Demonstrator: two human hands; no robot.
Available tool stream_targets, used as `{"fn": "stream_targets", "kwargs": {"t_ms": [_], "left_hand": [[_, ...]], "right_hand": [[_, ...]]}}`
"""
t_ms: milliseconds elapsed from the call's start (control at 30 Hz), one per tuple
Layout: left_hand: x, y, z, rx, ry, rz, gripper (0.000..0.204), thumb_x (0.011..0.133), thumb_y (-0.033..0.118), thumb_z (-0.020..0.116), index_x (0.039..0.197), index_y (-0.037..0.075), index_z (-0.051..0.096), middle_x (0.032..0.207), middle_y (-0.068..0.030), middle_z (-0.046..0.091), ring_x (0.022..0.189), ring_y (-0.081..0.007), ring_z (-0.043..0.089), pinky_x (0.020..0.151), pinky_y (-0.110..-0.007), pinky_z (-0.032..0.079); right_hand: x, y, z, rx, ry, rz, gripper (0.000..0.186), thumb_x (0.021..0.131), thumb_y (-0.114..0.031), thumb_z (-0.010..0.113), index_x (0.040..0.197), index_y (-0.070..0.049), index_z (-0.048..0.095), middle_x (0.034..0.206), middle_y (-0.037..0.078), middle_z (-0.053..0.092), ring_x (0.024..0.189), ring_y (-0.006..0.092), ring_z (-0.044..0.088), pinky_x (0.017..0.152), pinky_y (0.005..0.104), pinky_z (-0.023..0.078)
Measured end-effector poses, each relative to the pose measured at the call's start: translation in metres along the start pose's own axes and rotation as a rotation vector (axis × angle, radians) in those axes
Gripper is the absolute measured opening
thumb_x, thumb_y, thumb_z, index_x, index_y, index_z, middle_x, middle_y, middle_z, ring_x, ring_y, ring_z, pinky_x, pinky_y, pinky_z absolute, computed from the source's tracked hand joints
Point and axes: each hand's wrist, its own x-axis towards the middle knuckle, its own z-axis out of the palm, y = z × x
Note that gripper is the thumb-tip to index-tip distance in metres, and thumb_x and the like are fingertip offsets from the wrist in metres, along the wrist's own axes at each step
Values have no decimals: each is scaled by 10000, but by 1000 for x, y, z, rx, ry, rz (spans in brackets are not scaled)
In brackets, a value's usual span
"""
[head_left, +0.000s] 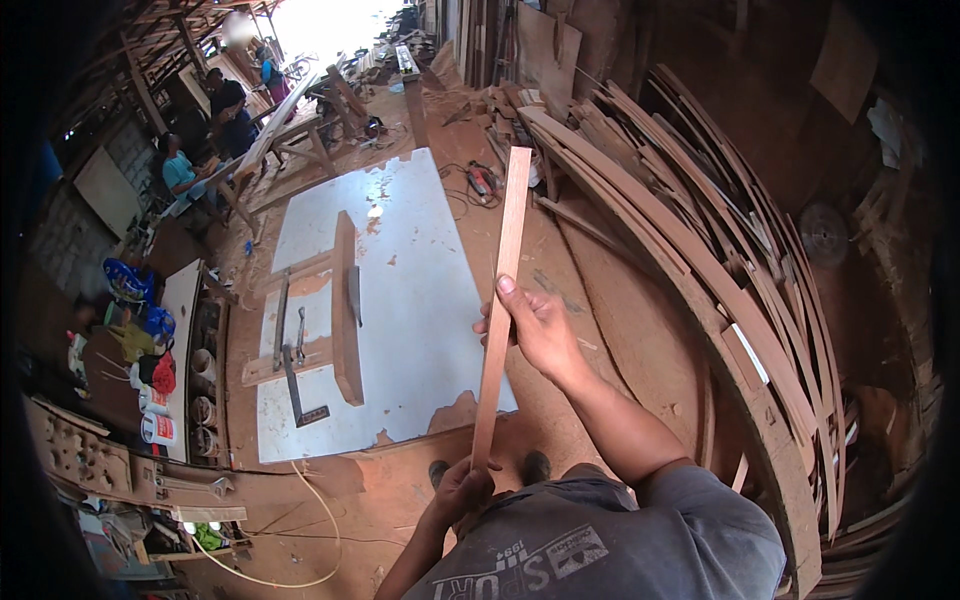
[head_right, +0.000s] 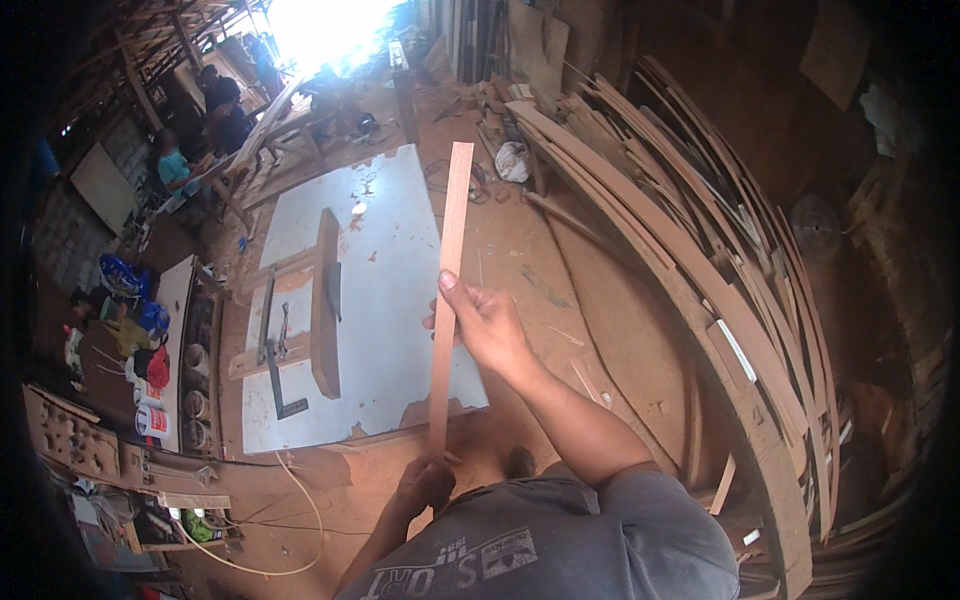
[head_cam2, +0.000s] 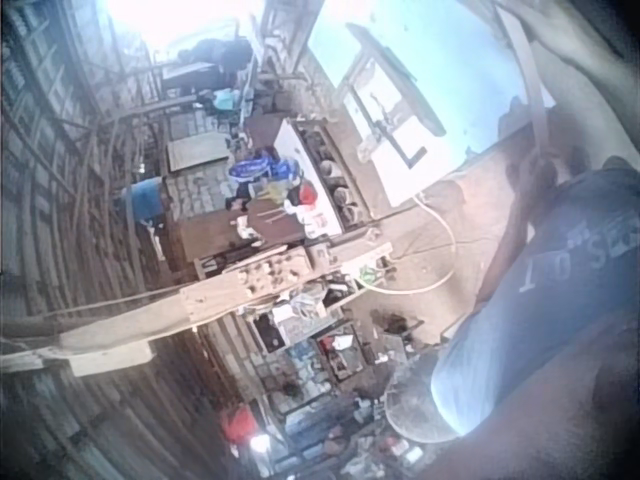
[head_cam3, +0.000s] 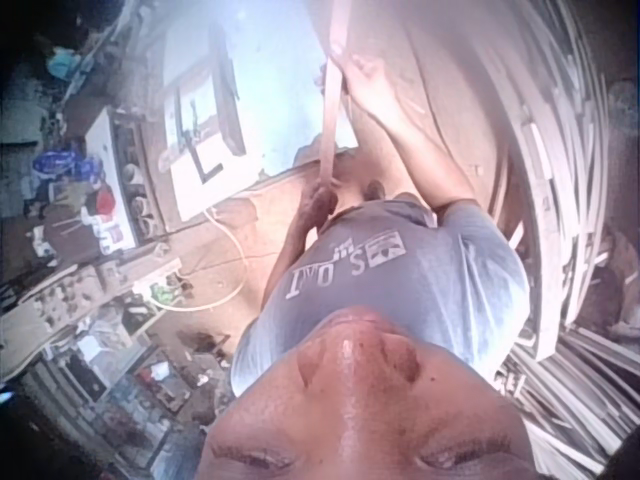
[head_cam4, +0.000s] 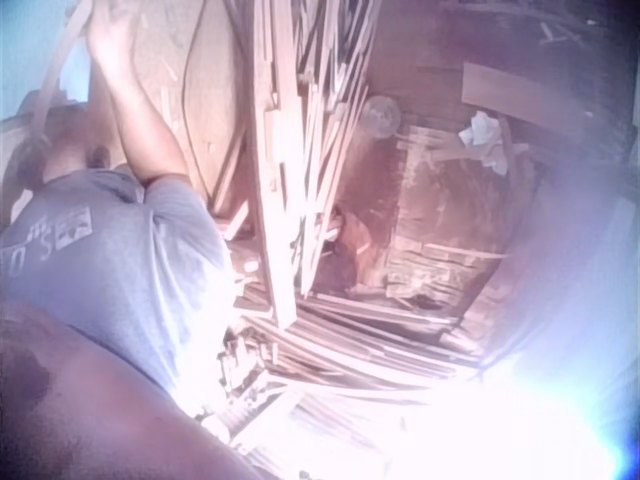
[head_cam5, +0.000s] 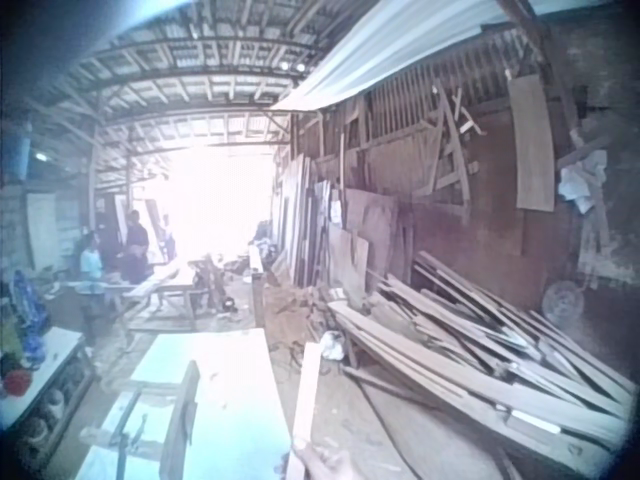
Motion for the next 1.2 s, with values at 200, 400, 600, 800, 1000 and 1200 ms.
{"fn": "stream_targets", "kwargs": {"t_ms": [200, 400, 600, 800, 1000, 1200], "left_hand": [[3, 1, 5, 220, 266, -116, 387, 1126, 375, 544, 1253, 27, 653, 799, -6, 616, 624, -84, 567, 513, -256, 448], [4, -1, -12, 206, 344, -49, 316, 1121, 304, 583, 1247, 22, 650, 882, 2, 636, 743, -63, 584, 674, -242, 490], [6, 30, -51, 349, 244, -88, 299, 1118, 330, 566, 1208, 55, 642, 872, -6, 638, 755, -74, 602, 669, -257, 504], [19, 83, -77, 383, 178, -305, 393, 1114, 464, 503, 1060, 87, 602, 842, 0, 594, 732, -91, 580, 651, -266, 493], [63, 88, -77, 542, 98, -205, 395, 1121, 436, 481, 1061, 59, 583, 859, -2, 559, 753, -115, 529, 654, -310, 470], [153, 40, -44, 328, 343, -230, 360, 1112, 431, 533, 1025, 88, 600, 802, 15, 551, 673, -89, 510, 591, -284, 443]], "right_hand": [[15, 19, 2, -1, 17, 83, 626, 1091, -561, 548, 951, 21, 731, 835, 141, 776, 720, 164, 729, 646, 290, 569], [31, 70, 10, 19, 12, 168, 453, 1044, -456, 695, 1027, -4, 716, 905, 94, 772, 760, 118, 701, 669, 254, 549], [32, 103, 27, 103, 81, 200, 418, 915, -278, 864, 1189, -17, 688, 957, 39, 725, 856, 129, 680, 786, 304, 562], [37, 115, 30, 176, 68, 285, 489, 981, -265, 787, 1350, 18, 635, 1158, 111, 730, 1011, 198, 700, 891, 362, 576], [16, 164, -20, 222, 198, 352, 349, 1053, -258, 689, 1293, -3, 685, 1171, 99, 744, 977, 187, 704, 858, 336, 571], [-32, 232, -151, 230, 393, 471, 265, 1016, -230, 736, 1108, 18, 753, 908, 87, 768, 798, 161, 713, 781, 312, 576]]}}
